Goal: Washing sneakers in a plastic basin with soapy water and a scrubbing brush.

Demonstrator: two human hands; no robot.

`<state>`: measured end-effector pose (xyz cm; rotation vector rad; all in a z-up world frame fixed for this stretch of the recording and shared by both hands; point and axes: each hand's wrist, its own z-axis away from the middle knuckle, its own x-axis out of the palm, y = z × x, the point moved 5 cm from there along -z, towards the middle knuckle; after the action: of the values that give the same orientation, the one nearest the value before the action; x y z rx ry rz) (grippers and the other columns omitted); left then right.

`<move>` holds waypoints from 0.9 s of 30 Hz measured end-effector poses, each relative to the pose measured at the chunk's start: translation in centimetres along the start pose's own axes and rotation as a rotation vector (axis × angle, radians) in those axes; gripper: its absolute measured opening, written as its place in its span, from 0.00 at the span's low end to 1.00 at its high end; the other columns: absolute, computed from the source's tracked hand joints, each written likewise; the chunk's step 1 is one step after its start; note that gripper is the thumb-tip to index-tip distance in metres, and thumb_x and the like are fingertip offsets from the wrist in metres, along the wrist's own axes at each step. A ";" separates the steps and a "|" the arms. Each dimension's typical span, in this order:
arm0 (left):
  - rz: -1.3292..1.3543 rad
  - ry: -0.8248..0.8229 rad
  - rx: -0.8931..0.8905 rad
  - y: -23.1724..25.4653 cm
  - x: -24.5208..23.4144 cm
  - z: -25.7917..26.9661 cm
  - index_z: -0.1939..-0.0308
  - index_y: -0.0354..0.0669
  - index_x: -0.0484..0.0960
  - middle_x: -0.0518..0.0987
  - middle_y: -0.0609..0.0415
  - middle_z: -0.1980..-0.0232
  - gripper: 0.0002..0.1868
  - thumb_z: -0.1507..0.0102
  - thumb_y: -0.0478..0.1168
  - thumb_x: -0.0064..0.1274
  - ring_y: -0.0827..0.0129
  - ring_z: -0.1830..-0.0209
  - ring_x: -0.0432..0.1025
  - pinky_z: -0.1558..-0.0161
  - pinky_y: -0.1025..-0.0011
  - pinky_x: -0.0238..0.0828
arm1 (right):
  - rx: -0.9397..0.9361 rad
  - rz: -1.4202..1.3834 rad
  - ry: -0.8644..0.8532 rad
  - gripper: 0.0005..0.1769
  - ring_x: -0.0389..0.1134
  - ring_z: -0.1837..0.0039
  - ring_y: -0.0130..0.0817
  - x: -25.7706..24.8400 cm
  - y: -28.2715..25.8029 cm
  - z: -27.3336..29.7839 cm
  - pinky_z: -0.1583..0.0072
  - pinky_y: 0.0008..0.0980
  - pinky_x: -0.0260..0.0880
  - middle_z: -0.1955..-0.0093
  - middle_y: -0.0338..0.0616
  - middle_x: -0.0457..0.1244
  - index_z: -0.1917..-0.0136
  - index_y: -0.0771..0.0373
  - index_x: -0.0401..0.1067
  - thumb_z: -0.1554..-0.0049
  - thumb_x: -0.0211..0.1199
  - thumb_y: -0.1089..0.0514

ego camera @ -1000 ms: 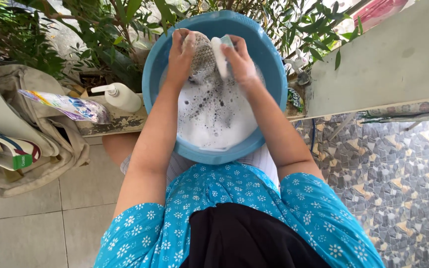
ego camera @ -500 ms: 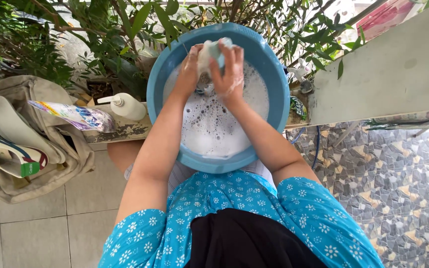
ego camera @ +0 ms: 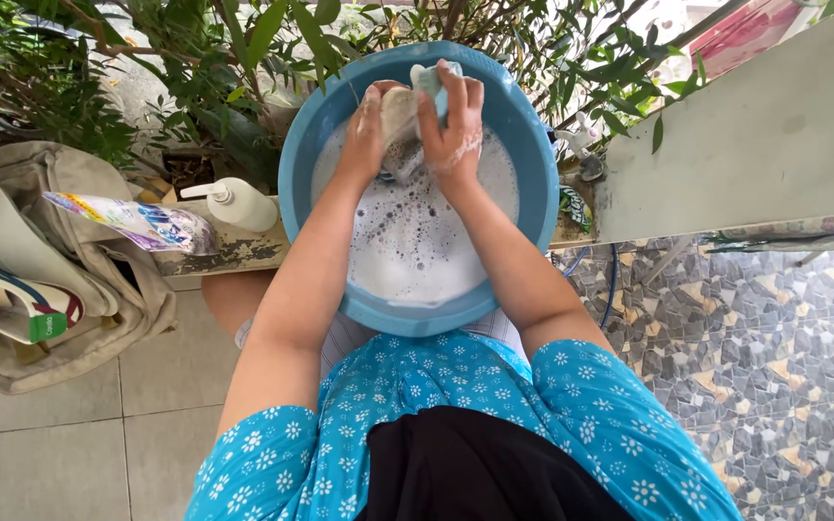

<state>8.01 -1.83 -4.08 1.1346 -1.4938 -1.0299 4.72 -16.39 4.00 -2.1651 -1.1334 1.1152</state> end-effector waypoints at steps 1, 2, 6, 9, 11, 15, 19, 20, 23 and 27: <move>-0.031 0.013 -0.012 0.1 0.1 0.0 0.44 0.43 0.77 0.79 0.54 0.47 0.30 0.23 0.58 0.23 0.71 0.46 0.72 0.41 0.70 0.69 | 0.043 0.002 0.030 0.23 0.67 0.43 0.50 0.0 0.7 -0.2 0.44 0.43 0.71 0.40 0.57 0.60 0.28 0.62 0.65 0.34 0.61 0.55; -0.031 0.012 -0.008 -0.2 0.0 -0.2 0.44 0.43 0.77 0.79 0.54 0.47 0.30 0.23 0.58 0.23 0.71 0.46 0.72 0.41 0.70 0.69 | 0.039 0.003 0.032 0.23 0.67 0.43 0.50 0.2 0.0 0.5 0.44 0.43 0.71 0.40 0.57 0.60 0.28 0.62 0.65 0.34 0.61 0.55; 0.093 0.031 0.000 -0.7 -0.8 -0.5 0.44 0.43 0.77 0.78 0.53 0.46 0.31 0.24 0.60 0.25 0.70 0.45 0.72 0.40 0.69 0.70 | -0.156 -0.047 -0.069 0.24 0.64 0.38 0.55 1.0 -3.8 2.9 0.38 0.48 0.69 0.39 0.59 0.57 0.29 0.63 0.64 0.36 0.62 0.55; 0.137 0.036 -0.021 -1.3 -1.4 -0.1 0.43 0.43 0.77 0.78 0.53 0.46 0.30 0.24 0.61 0.27 0.69 0.45 0.72 0.40 0.69 0.70 | -0.151 -0.031 -0.091 0.23 0.63 0.36 0.56 2.1 -1.0 2.5 0.36 0.49 0.68 0.37 0.59 0.58 0.30 0.63 0.64 0.36 0.62 0.55; 0.148 0.030 -0.026 -1.6 -1.5 -0.4 0.43 0.42 0.77 0.78 0.53 0.45 0.30 0.25 0.61 0.28 0.69 0.45 0.72 0.40 0.68 0.70 | -0.148 0.039 -0.053 0.22 0.62 0.35 0.56 2.3 1.0 1.5 0.34 0.50 0.67 0.37 0.57 0.59 0.31 0.62 0.64 0.36 0.61 0.56; 0.088 0.047 -0.004 -1.3 -1.3 -0.7 0.43 0.42 0.77 0.77 0.53 0.44 0.30 0.25 0.61 0.28 0.70 0.44 0.71 0.39 0.69 0.68 | -0.050 0.010 -0.016 0.24 0.63 0.36 0.56 2.5 0.9 1.8 0.34 0.51 0.67 0.35 0.58 0.59 0.27 0.64 0.60 0.34 0.59 0.56; -0.143 0.042 0.168 0.5 -2.2 0.0 0.40 0.42 0.76 0.77 0.53 0.42 0.30 0.23 0.61 0.28 0.70 0.41 0.71 0.34 0.68 0.64 | -0.023 -0.085 -0.235 0.26 0.64 0.38 0.57 3.2 -3.2 4.2 0.39 0.48 0.70 0.36 0.67 0.54 0.30 0.65 0.61 0.37 0.62 0.53; -0.146 0.041 0.163 0.6 -2.2 0.2 0.40 0.42 0.76 0.77 0.53 0.42 0.30 0.23 0.61 0.28 0.70 0.41 0.71 0.34 0.68 0.64 | -0.018 -0.088 -0.234 0.26 0.64 0.38 0.57 3.4 -1.7 3.6 0.39 0.48 0.70 0.36 0.67 0.54 0.30 0.65 0.61 0.37 0.62 0.53; -0.242 0.028 0.217 0.9 -1.8 0.2 0.41 0.40 0.76 0.77 0.52 0.41 0.31 0.22 0.61 0.27 0.69 0.39 0.71 0.32 0.68 0.63 | -0.047 0.030 -0.086 0.24 0.63 0.34 0.57 3.1 1.7 1.8 0.36 0.50 0.69 0.35 0.61 0.57 0.29 0.62 0.62 0.35 0.60 0.55; -0.036 0.056 0.063 0.9 -1.5 -0.2 0.42 0.39 0.77 0.77 0.52 0.42 0.32 0.23 0.60 0.26 0.69 0.40 0.70 0.35 0.70 0.66 | -0.022 0.023 -0.010 0.24 0.63 0.36 0.57 3.2 2.0 2.2 0.33 0.53 0.66 0.36 0.59 0.59 0.27 0.61 0.58 0.33 0.58 0.56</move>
<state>8.25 -0.21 -3.41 1.2290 -1.4754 -0.9736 4.84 -14.80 -0.06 -2.1966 -1.1331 1.1302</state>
